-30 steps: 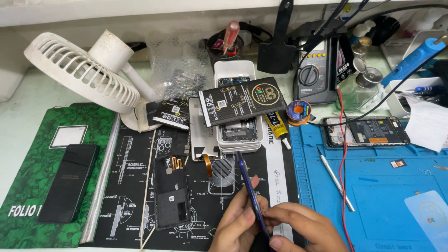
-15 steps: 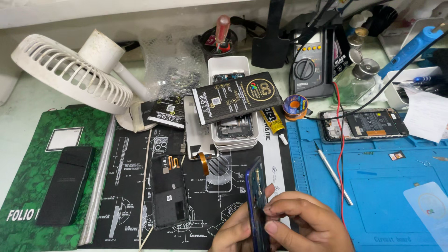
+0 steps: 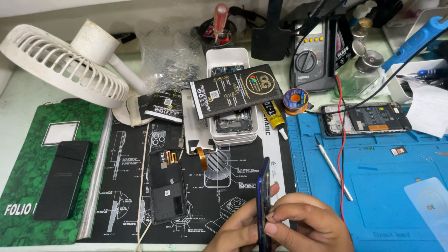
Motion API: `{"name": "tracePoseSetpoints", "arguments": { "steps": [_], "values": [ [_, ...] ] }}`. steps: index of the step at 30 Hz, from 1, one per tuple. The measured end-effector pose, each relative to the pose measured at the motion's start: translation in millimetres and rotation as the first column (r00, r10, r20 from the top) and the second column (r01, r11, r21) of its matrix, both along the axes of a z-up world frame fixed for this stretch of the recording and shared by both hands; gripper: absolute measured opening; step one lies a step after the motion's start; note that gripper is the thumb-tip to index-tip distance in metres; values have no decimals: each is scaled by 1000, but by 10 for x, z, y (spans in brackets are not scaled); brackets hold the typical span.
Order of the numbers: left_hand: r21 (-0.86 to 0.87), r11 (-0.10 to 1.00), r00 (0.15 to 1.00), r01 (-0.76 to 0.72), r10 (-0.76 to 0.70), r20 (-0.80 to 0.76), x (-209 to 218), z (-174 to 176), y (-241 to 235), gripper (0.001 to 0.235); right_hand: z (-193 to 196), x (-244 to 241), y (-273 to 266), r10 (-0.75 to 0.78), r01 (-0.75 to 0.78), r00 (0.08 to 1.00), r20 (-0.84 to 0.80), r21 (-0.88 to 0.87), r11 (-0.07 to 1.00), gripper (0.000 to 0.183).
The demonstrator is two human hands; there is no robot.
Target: The person handles two smartphones, one black and one blue, on a cluttered workbench. They wipe the black phone's screen, power it on to show the lock screen, and then open it to reveal the internal components. The person then picks up the blue phone, powers it on, and navigates the interface before opening it to inspect the interior.
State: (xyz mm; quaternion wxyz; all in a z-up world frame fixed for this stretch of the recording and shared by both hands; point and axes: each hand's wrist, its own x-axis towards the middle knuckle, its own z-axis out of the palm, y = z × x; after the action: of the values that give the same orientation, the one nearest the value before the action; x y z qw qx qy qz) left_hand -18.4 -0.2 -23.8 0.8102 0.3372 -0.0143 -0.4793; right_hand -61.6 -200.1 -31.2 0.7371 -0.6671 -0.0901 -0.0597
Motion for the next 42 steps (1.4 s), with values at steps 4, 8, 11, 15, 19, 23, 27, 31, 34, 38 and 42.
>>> {"name": "tracePoseSetpoints", "arguments": {
  "steps": [4,8,11,15,19,23,27,31,34,38,42],
  "values": [
    [-19,1000,995,-3,5,103,24,-77,-40,101,48,-7,-11,-11,11,1000,-17,3,1000,18],
    [-36,999,986,-23,29,162,2,-90,-38,103,154,32,-17,88,-88,996,6,-61,994,17],
    [28,1000,992,-13,9,128,-18,-55,-3,102,221,24,54,15,-4,995,96,-118,993,22],
    [53,997,995,-50,45,89,-10,-22,-16,94,257,-28,203,-242,294,941,236,-214,932,34],
    [-8,999,990,-53,54,127,-19,-65,-60,91,277,-52,248,-371,503,856,361,-411,760,44],
    [-46,997,978,-64,71,194,-13,-120,-75,92,323,-46,226,-376,515,853,361,-466,720,46],
    [-80,994,962,-74,92,256,3,-139,-79,89,255,-86,212,-405,558,829,386,-511,654,44],
    [-94,993,941,-69,96,323,24,-80,-73,85,154,-119,157,-417,535,845,335,-535,654,48],
    [-54,996,942,-72,85,325,28,-37,-69,82,119,-72,39,-256,343,937,236,-504,793,45],
    [-75,995,938,-59,81,338,21,-33,-73,75,93,45,-71,-104,289,934,341,-553,782,42],
    [-113,990,937,-82,115,330,7,-78,-87,70,77,39,-29,-123,258,957,263,-575,777,37]
  ]
}}
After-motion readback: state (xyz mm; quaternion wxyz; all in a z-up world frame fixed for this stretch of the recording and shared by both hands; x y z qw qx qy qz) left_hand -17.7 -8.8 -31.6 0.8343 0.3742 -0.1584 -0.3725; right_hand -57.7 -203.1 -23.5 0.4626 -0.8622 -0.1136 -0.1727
